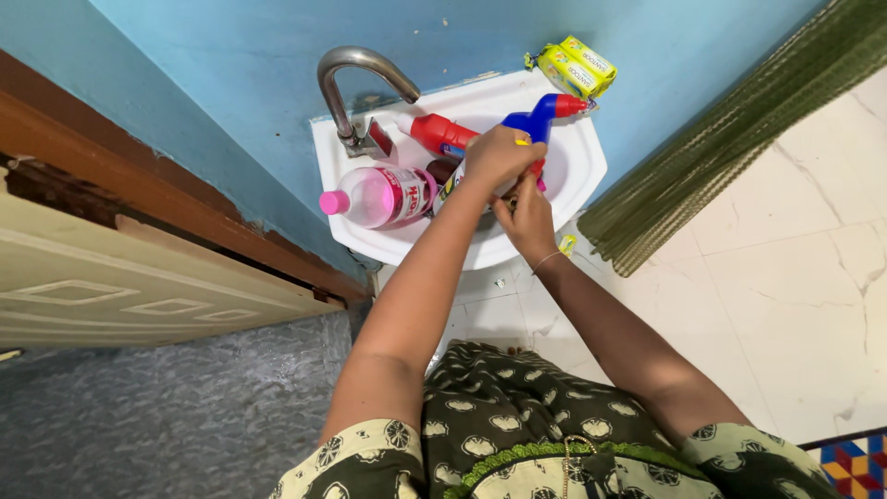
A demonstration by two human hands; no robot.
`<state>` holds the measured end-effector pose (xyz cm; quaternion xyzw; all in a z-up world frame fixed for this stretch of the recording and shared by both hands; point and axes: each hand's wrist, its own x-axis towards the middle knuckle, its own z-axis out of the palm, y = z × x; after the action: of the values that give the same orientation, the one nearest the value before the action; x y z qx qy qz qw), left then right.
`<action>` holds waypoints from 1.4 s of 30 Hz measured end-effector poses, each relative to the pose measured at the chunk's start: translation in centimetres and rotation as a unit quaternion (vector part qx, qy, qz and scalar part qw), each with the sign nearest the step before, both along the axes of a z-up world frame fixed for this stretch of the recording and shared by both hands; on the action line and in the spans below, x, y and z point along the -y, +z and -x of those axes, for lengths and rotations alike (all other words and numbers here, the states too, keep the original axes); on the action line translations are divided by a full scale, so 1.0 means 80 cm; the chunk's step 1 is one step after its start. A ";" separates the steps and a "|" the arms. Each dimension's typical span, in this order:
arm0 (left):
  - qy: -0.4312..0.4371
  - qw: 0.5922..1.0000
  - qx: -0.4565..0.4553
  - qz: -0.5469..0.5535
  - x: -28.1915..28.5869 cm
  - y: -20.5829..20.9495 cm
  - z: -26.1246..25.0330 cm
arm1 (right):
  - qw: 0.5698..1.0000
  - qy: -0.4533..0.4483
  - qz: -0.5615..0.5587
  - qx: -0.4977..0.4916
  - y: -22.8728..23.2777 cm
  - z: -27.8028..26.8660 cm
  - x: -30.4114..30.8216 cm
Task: The person organizes various cleaning supply bottles in a small corner sink, picking them up, turning them, and rearranging them within the basin.
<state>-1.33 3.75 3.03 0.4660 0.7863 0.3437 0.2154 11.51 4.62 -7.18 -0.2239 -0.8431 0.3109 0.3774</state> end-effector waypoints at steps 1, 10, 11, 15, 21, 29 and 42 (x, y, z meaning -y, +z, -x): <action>0.000 1.000 0.000 0.000 -0.001 -0.005 0.004 | 1.000 0.000 0.000 0.000 0.002 0.000 0.001; -0.044 0.949 0.305 -0.065 -0.022 -0.063 0.039 | 1.000 0.015 0.025 -0.002 0.002 0.002 0.003; -0.070 0.940 0.321 -0.092 -0.021 -0.067 0.044 | 1.000 0.011 0.010 -0.009 0.004 0.003 0.005; -0.117 0.973 0.136 -0.148 0.010 -0.051 0.064 | 1.000 0.002 -0.006 -0.009 0.016 0.003 0.010; -0.003 0.990 0.139 0.037 0.062 -0.008 0.062 | 0.998 0.013 0.062 0.016 0.030 0.000 0.019; -0.053 0.988 -0.084 -0.118 0.060 -0.086 0.055 | 0.998 0.011 0.060 -0.002 0.025 0.000 0.017; 0.003 0.973 -0.171 -0.154 0.117 -0.057 0.023 | 0.998 0.027 -0.038 -0.031 0.038 -0.003 0.022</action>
<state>-3.16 -5.63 -1.49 0.5427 0.7508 0.3766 0.0023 11.75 2.89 -4.15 -0.1768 -0.8480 0.2952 0.4031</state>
